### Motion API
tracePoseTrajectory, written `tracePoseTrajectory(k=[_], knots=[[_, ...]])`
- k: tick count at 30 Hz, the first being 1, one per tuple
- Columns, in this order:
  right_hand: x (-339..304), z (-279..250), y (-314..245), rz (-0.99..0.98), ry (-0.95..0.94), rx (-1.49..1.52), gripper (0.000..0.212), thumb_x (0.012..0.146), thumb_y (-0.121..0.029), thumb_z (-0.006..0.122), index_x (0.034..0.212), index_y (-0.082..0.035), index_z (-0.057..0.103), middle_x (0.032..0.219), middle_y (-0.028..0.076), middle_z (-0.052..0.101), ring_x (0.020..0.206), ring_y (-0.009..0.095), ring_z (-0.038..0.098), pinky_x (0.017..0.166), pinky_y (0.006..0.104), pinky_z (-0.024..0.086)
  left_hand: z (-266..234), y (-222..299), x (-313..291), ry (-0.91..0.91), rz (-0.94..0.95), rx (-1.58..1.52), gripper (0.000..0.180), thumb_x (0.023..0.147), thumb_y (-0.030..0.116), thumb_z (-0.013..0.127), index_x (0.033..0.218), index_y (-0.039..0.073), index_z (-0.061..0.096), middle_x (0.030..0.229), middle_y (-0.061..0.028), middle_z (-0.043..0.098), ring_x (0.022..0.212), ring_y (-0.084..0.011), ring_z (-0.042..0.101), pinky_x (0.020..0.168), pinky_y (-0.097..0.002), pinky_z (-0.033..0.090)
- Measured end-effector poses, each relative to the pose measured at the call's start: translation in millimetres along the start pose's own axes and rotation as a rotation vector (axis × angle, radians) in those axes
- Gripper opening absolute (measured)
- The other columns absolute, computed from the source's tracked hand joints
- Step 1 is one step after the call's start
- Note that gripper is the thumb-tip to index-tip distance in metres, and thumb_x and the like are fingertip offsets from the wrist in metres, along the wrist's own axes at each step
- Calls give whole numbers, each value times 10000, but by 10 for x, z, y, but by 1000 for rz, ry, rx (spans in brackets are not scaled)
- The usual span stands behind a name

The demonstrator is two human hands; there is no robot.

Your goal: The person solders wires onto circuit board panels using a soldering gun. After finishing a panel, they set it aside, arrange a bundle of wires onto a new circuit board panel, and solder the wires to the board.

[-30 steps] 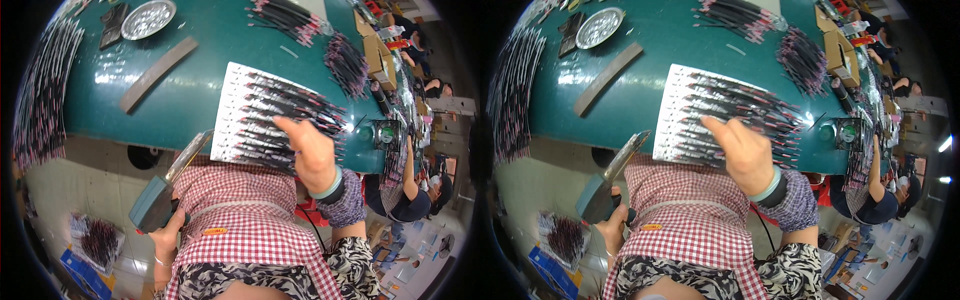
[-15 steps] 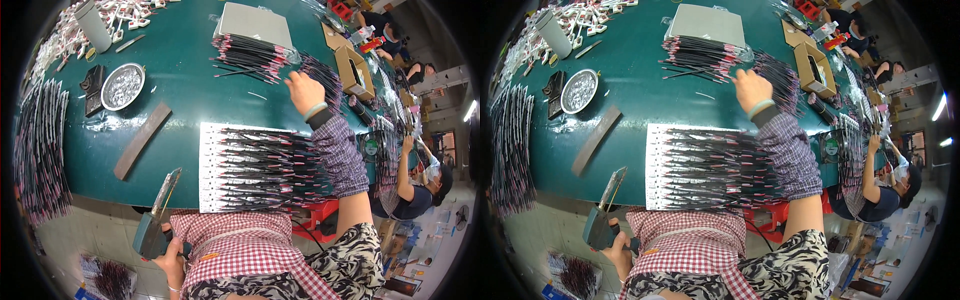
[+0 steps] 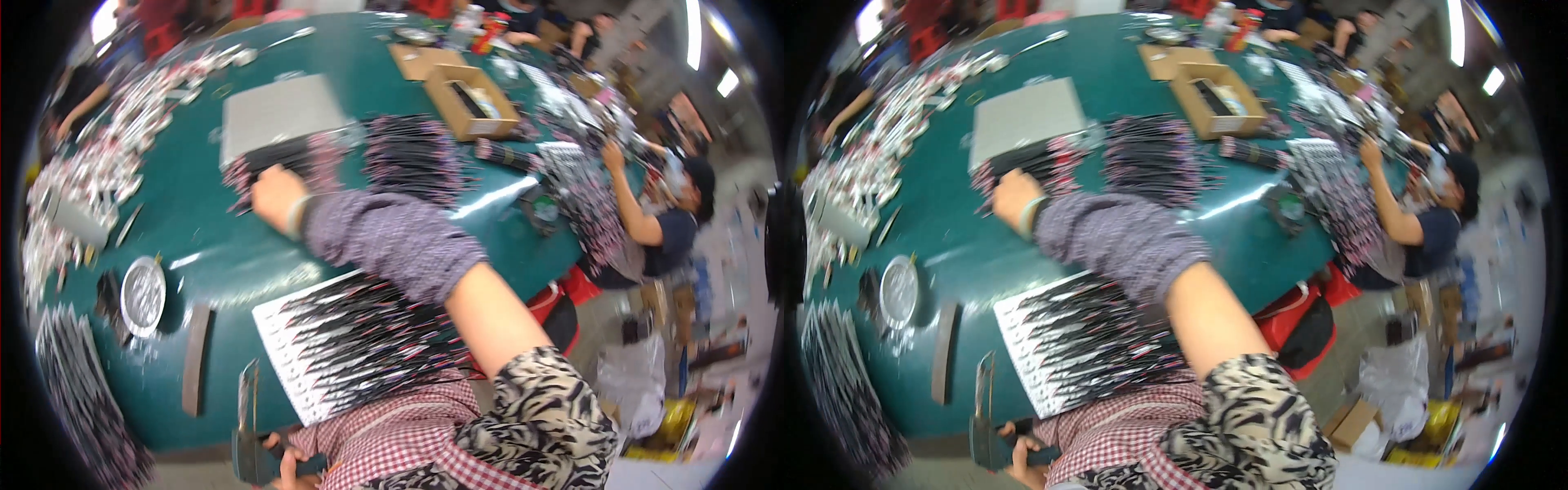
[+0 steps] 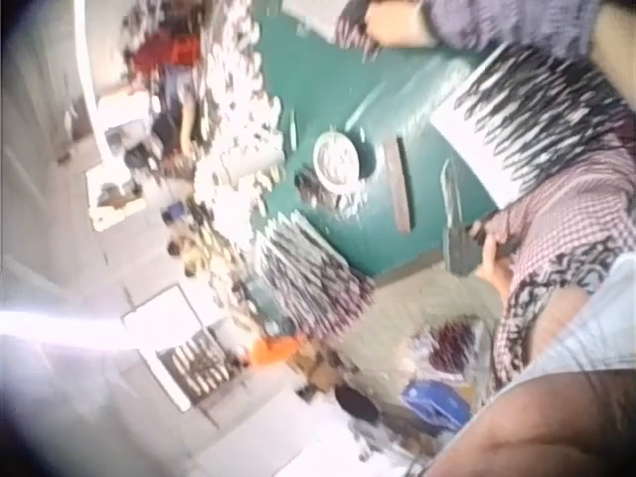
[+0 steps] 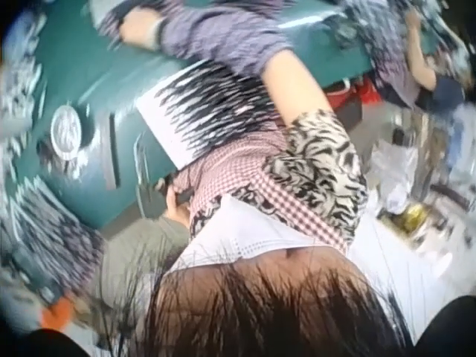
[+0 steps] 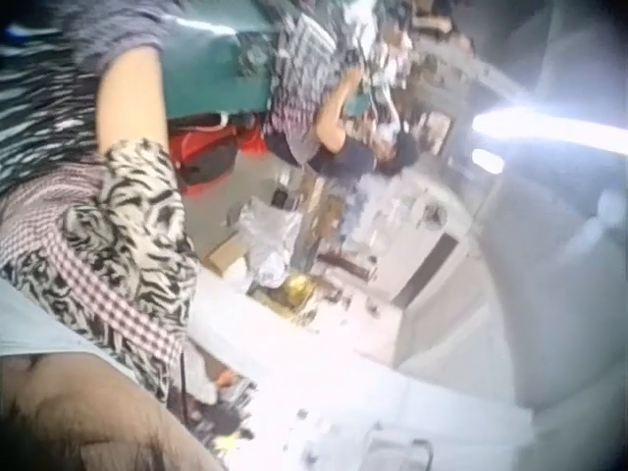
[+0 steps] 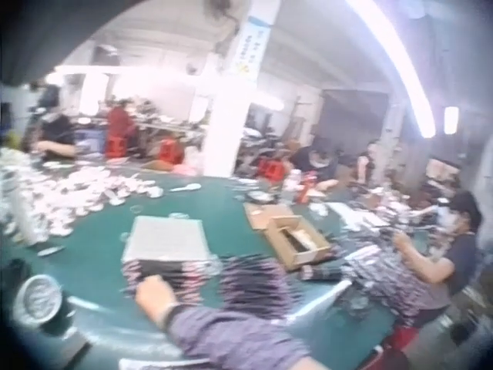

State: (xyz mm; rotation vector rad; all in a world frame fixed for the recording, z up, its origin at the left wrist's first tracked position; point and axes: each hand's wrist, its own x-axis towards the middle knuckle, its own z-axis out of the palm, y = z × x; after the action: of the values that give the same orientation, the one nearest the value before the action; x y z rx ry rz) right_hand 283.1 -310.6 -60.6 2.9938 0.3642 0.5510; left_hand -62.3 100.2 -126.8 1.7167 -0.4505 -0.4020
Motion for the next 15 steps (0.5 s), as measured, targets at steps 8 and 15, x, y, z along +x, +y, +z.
tracePoseTrajectory(k=[8, 15], knots=[[109, 32, -184, 153, -236, -1, 224, 903, -177, 570, 1037, -22, 661, 1038, 115, 619, 1000, 270, 548, 782, 368, 487, 8, 128, 453, 155, -179, -504, 562, 965, 134, 602, 1457, 10, 361, 1294, -186, 533, 987, -264, 604, 869, -420, 487], [89, 139, -92, 277, -244, 144, 224, 883, -180, 602, 1045, -28, 634, 1052, 141, 633, 1016, 296, 583, 816, 415, 510, 432, 444, 386, 440, -414, -932, 592, 992, 178, 559, 1507, 24, 311, 1421, -200, 487, 1138, -277, 596, 946, -429, 475]])
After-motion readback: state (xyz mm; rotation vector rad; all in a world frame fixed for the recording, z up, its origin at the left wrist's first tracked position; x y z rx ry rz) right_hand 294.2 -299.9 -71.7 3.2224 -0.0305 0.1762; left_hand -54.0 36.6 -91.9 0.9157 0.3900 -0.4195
